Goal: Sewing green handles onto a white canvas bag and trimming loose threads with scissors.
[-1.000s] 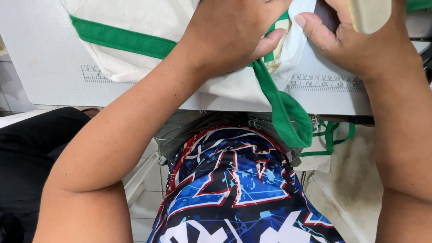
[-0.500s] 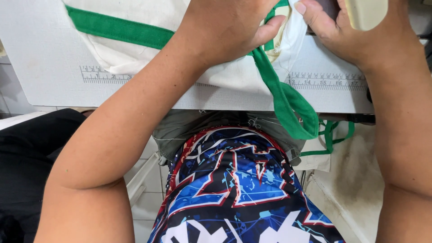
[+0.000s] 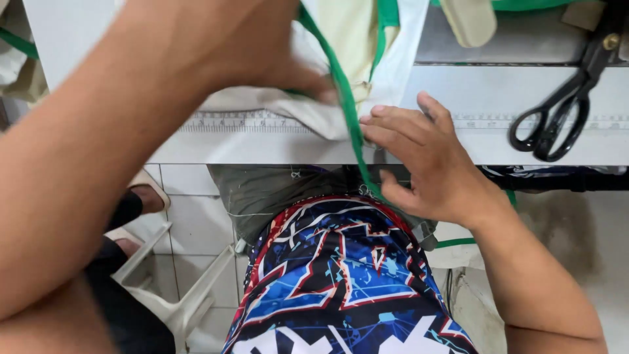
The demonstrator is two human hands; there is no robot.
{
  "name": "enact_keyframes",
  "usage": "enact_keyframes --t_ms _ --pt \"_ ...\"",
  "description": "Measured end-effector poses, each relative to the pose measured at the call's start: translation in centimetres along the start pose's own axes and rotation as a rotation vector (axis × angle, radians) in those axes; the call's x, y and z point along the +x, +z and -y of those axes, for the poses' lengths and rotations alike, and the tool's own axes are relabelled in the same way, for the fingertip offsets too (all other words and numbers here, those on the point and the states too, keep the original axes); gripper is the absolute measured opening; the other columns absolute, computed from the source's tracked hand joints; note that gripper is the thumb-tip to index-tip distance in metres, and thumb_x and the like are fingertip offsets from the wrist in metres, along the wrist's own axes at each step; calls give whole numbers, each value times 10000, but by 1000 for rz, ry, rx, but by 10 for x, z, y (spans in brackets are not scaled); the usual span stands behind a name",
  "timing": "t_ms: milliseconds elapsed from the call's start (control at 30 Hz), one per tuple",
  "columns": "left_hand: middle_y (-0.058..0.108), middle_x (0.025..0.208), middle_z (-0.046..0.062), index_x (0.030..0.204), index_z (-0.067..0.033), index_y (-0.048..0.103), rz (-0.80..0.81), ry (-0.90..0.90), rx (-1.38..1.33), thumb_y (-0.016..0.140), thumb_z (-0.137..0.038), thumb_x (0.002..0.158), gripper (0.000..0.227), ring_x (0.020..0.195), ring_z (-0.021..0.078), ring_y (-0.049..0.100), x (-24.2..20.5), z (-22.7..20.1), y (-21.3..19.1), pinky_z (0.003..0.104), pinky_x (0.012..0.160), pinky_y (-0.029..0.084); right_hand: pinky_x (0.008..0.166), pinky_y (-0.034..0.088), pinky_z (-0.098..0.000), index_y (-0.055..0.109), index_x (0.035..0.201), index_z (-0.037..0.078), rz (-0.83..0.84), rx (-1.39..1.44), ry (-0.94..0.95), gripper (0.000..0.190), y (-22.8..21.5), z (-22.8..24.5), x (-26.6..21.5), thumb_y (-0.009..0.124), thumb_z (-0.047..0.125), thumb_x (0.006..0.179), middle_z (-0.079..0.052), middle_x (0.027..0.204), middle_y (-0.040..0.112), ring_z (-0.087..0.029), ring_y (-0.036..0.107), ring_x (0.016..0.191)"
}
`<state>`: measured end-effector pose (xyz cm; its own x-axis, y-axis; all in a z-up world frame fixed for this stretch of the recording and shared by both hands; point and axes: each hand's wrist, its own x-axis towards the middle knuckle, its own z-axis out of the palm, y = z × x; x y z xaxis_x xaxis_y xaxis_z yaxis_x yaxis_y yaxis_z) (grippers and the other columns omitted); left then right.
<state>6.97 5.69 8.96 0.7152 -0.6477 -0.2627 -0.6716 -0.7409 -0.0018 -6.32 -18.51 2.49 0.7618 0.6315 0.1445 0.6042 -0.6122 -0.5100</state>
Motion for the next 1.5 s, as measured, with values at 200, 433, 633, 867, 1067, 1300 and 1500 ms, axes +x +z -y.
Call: enact_keyframes --t_ms 200,433,633,867,1067,1300,1500 --pt "610 986 365 689 -93 726 -158 239 -206 616 -48 716 123 1306 530 442 -57 -71 -20 603 883 504 1083 141 -705 456 1355 113 196 39 133 809 -1 19 3 626 464 647 -143 1262 512 -332 431 1258" --pt "687 762 33 790 -200 709 34 464 -85 524 -201 896 212 687 268 636 -37 -113 1 425 516 482 1060 220 -499 551 1089 86 -306 -125 167 267 71 22 -23 593 227 866 -55 1039 624 -286 545 1119" --pt "549 1224 115 1172 -156 574 277 -88 111 568 -418 784 468 1044 303 582 37 -100 57 375 694 545 1023 276 -505 655 1007 66 -152 -182 113 399 34 35 -17 639 47 609 -83 1043 568 -296 533 1060" --pt "587 1307 51 1290 -264 598 564 -102 353 564 -1084 494 1144 1232 240 513 71 -76 22 353 912 403 843 465 -430 648 1002 -56 -111 -137 124 386 17 39 -10 718 41 634 -153 991 640 -334 578 927" --pt "466 1452 33 1413 -337 436 720 -107 395 700 -994 462 1186 1371 315 389 81 -74 9 488 1023 330 686 443 -384 628 945 24 -41 -195 132 322 18 37 1 768 85 662 -96 809 586 -297 541 781" --pt "576 1227 120 1449 146 156 278 -273 350 533 -1187 315 1791 1009 151 600 35 -66 44 290 725 490 889 476 -442 643 1065 18 -156 -187 94 342 18 41 -15 723 37 733 -137 1046 655 -336 600 955" --pt "526 1135 80 1171 -124 502 -349 -51 318 642 -942 455 1096 767 177 590 -1 -64 39 257 531 466 1094 370 -489 552 1268 8 -22 2 143 676 0 38 -25 705 475 802 -171 1293 597 -318 537 1242"
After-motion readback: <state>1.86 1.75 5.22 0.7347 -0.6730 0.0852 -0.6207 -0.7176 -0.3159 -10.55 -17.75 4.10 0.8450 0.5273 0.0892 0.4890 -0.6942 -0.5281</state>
